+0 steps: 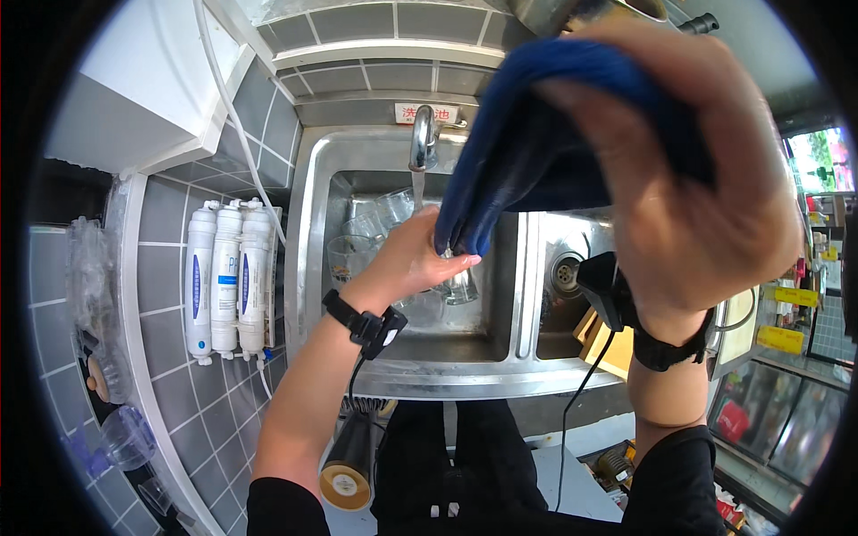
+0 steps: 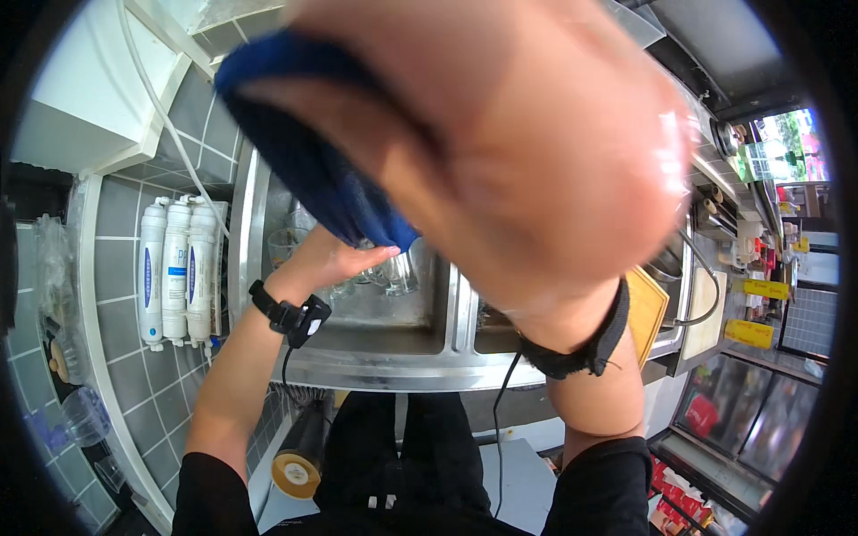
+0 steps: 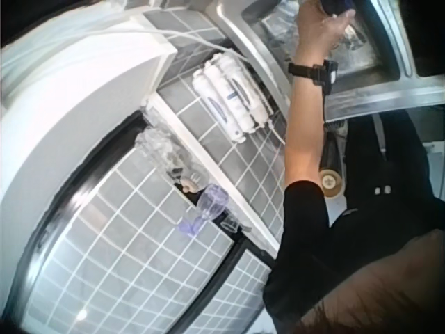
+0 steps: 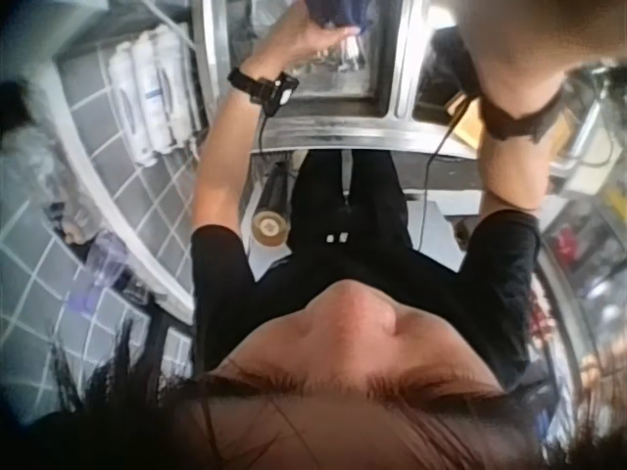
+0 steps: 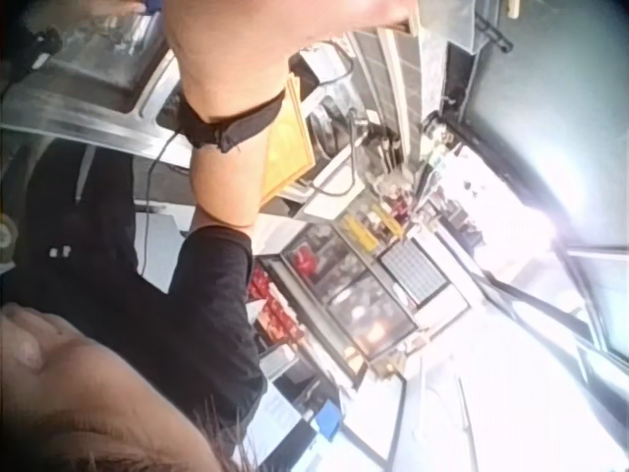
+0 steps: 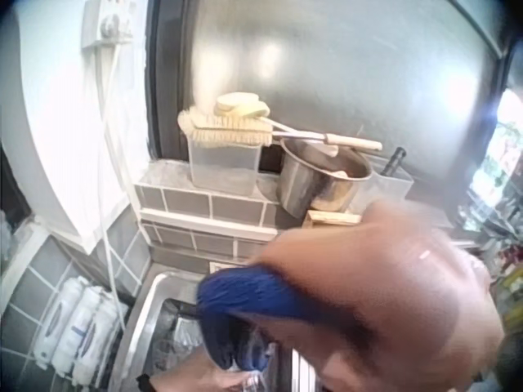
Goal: Clean the bar counter, table, and display case with a cloth and then wash the cloth.
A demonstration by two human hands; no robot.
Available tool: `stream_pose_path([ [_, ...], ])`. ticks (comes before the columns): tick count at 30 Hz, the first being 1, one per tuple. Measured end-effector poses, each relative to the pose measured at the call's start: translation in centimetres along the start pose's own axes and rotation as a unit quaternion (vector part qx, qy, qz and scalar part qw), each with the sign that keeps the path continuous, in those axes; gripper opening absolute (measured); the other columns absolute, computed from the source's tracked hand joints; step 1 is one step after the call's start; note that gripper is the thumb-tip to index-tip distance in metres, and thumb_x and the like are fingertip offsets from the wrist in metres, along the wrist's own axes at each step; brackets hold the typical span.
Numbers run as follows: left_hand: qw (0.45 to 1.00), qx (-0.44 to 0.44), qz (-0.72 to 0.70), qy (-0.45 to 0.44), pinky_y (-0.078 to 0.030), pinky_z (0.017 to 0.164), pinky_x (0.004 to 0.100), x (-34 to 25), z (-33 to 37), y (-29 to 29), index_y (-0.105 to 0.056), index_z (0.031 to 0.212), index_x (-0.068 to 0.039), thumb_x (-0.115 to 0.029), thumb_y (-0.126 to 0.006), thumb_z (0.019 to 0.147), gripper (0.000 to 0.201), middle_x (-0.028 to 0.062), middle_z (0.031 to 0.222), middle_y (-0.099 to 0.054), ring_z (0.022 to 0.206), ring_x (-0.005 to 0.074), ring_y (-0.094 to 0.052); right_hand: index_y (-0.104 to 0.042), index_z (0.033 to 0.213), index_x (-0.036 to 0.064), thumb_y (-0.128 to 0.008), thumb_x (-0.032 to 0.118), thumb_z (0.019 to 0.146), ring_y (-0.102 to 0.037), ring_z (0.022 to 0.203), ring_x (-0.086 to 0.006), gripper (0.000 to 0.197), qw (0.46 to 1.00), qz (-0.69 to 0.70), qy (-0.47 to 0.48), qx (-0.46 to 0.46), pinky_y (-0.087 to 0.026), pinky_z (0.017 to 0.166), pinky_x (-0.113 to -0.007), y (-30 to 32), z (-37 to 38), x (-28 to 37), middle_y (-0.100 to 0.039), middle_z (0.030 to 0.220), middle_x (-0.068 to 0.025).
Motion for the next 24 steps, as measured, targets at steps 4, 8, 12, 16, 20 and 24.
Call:
stream_pose_path([
  [4, 0.995, -0.054, -0.038, 0.074, -0.049, 0.089, 0.036, 1.8, -0.5, 0.0, -0.063, 0.112, 0.001, -0.018, -0.075, 0.08, 0.039, 0.0162, 0.107, -0.066, 0.099, 0.0302, -0.062, -0.069, 0.102, -0.0044, -0.067, -0.002, 0.09, -0.063, 0.082, -0.009, 0.012, 0.983, -0.078, -0.127, -0.105, -0.051, 0.076, -0.021, 2.7, -2.0, -0.7, -0.071, 0.093, -0.0065],
  [8, 0.87, -0.327, -0.353, 0.102, -0.049, 0.091, 0.0346, 5.0, -3.0, 2.2, -0.06, 0.118, 0.001, -0.013, -0.062, 0.089, 0.032, 0.0122, 0.113, -0.066, 0.104, 0.0227, -0.062, -0.067, 0.092, 0.001, -0.07, 0.011, 0.089, -0.058, 0.07, -0.0123, 0.011, 0.936, -0.098, -0.334, -0.047, -0.047, 0.067, -0.026, 1.5, -11.4, -2.2, -0.064, 0.077, -0.0054],
  [12, 0.729, -0.332, -0.595, 0.067, -0.046, 0.096, 0.0322, 0.7, -1.9, 4.0, -0.061, 0.115, 0.003, -0.007, -0.049, 0.094, 0.027, 0.0129, 0.123, -0.063, 0.105, 0.0199, -0.062, -0.061, 0.095, 0.0012, -0.062, 0.018, 0.094, -0.06, 0.062, -0.0276, 0.017, 0.824, 0.0, -0.558, 0.097, -0.047, 0.06, -0.038, -3.4, -20.7, -1.6, -0.06, 0.071, -0.0193],
  [16, 0.801, -0.426, -0.413, 0.08, -0.046, 0.094, 0.0306, -2.8, -2.0, 4.5, -0.061, 0.112, 0.002, -0.008, -0.048, 0.093, 0.025, 0.0131, 0.118, -0.065, 0.101, 0.0195, -0.063, -0.058, 0.093, -0.0021, -0.06, 0.014, 0.093, -0.056, 0.083, -0.0384, 0.016, 0.822, 0.056, -0.551, 0.134, -0.046, 0.076, -0.043, -9.3, -25.0, -0.5, -0.056, 0.092, -0.0204],
  [20, 0.883, -0.327, -0.332, 0.054, -0.048, 0.091, 0.0293, -5.6, -2.1, 4.9, -0.061, 0.106, 0.004, -0.004, -0.048, 0.091, 0.021, 0.0128, 0.107, -0.065, 0.095, 0.0185, -0.064, -0.032, 0.145, -0.0014, -0.08, 0.024, 0.075, -0.034, 0.138, -0.0442, 0.088, 0.855, 0.234, -0.424, 0.186, -0.029, 0.115, -0.047, -13.5, -23.3, 2.4, -0.037, 0.147, -0.0283],
  [24, 0.876, -0.306, -0.373, 0.021, -0.05, 0.093, 0.0361, -4.6, -2.8, 4.7, -0.062, 0.096, 0.005, -0.009, -0.046, 0.09, 0.022, 0.0152, 0.102, -0.065, 0.101, 0.0279, -0.065, -0.027, 0.145, -0.0038, -0.087, 0.019, 0.065, -0.042, 0.131, -0.0444, 0.102, 0.849, 0.296, -0.422, 0.116, -0.034, 0.111, -0.044, -18.6, -21.3, 3.6, -0.044, 0.14, -0.0267],
])
Point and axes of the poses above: each hand's wrist, its own z-axis towards the middle knuckle, its own y-axis out of the back of the hand, x = y × z, the point moved 3 cm from there along z, towards the middle knuckle
